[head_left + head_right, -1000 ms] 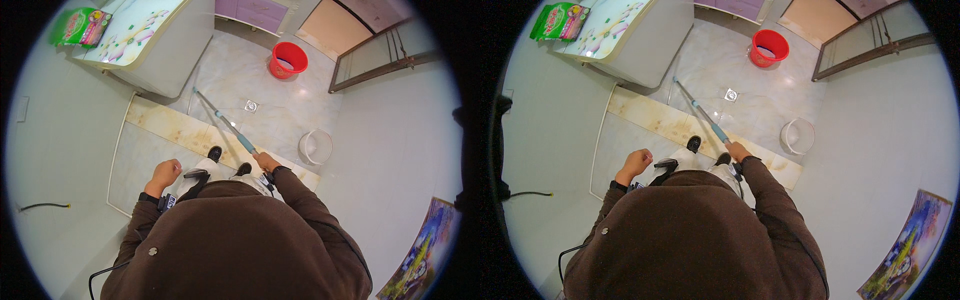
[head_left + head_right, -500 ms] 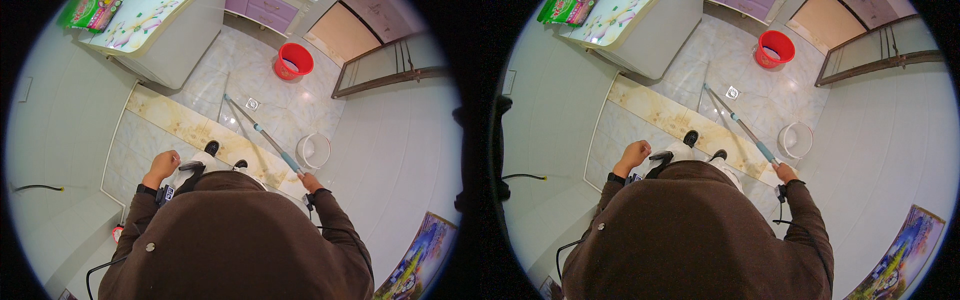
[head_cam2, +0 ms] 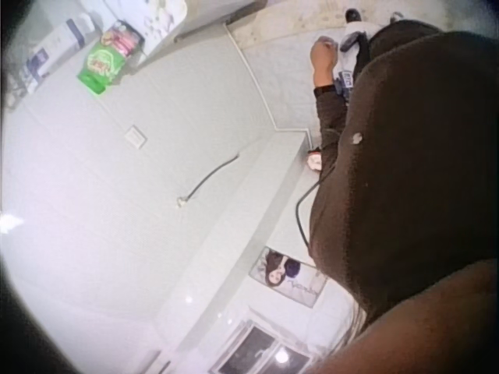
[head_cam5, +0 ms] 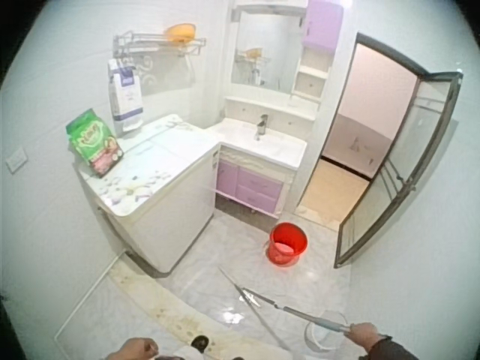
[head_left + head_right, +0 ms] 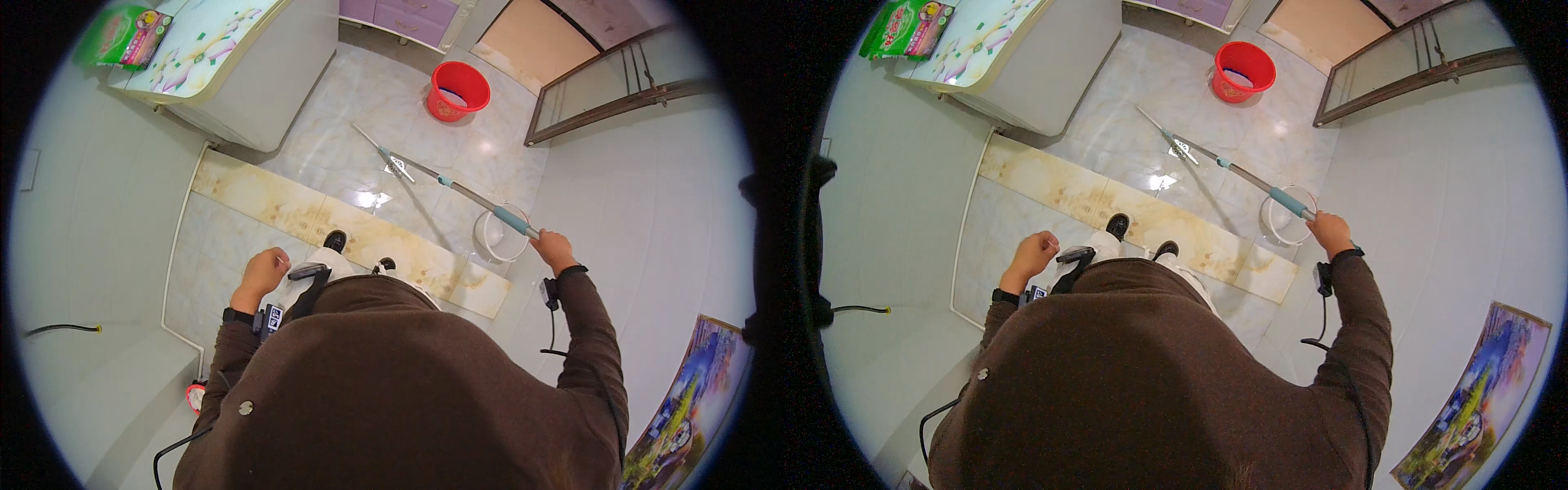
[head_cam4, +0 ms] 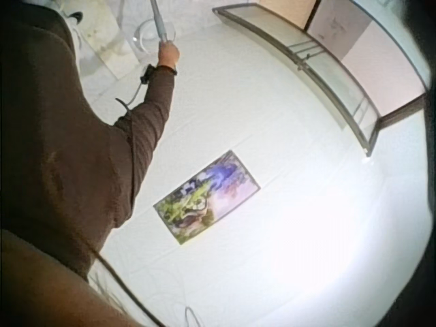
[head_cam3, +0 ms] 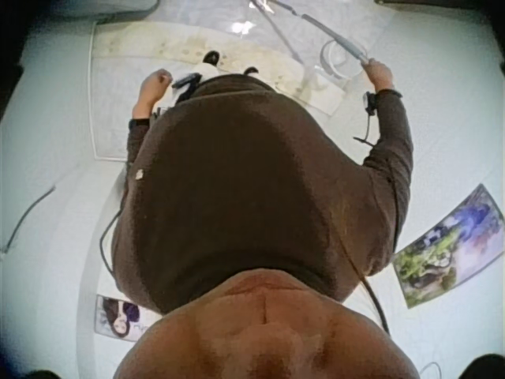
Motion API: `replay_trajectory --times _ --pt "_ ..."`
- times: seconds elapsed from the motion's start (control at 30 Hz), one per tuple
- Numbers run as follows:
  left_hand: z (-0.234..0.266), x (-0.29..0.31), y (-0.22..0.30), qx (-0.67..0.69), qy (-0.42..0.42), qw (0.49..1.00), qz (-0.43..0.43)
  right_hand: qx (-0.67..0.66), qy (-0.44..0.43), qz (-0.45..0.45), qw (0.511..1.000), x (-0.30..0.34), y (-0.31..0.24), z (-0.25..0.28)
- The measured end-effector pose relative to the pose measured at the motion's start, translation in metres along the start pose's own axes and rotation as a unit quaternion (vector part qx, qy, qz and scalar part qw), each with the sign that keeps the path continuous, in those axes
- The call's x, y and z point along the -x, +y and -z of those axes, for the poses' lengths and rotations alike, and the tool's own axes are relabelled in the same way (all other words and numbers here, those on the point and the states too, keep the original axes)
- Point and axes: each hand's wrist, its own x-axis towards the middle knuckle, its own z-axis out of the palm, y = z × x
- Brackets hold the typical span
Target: The person uses a squeegee to push water across the bathroom floor toward a drain. They then use a tissue to wipe their shoes and the sink surface. The squeegee is returned to the wall.
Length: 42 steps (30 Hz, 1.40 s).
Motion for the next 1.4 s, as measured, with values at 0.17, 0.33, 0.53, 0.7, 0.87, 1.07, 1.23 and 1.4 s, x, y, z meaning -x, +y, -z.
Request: replay_trajectory --times 0.17,0.33,0.53,0.7,0.87,1.07,1.23,1.4 --pt "-0.001 -0.002 0.004 0.009 -0.003 1.000 0.015 0.023 -0.002 0.030 0.999 0.032 0.020 0.023" --pt "-0.001 -0.001 0.010 0.030 0.000 1.000 0.007 0.072 -0.028 0.080 0.994 0.038 0.012 0.008" --pt "-0.003 -0.001 0.007 0.023 0.009 1.000 -0.006 0.081 -0.011 0.074 0.994 0.029 0.011 -0.016" --pt "-0.005 -0.001 0.006 0.028 -0.001 1.000 0.012 0.087 -0.013 0.060 0.994 0.027 0.015 -0.023" --pt "-0.004 -0.004 0.004 0.025 0.004 1.000 -0.001 0.076 -0.012 0.047 0.996 0.036 0.015 -0.032" --pt "-0.001 -0.005 0.007 0.009 -0.008 1.000 -0.013 0.063 0.022 0.012 0.998 0.046 0.027 -0.046" --pt "0.003 -0.010 0.022 -0.012 -0.016 0.999 -0.029 0.046 0.046 -0.013 0.998 0.031 0.018 -0.056" --pt "0.005 -0.017 0.023 -0.010 -0.010 0.999 -0.033 -0.003 0.075 -0.078 0.994 0.062 -0.008 -0.070"
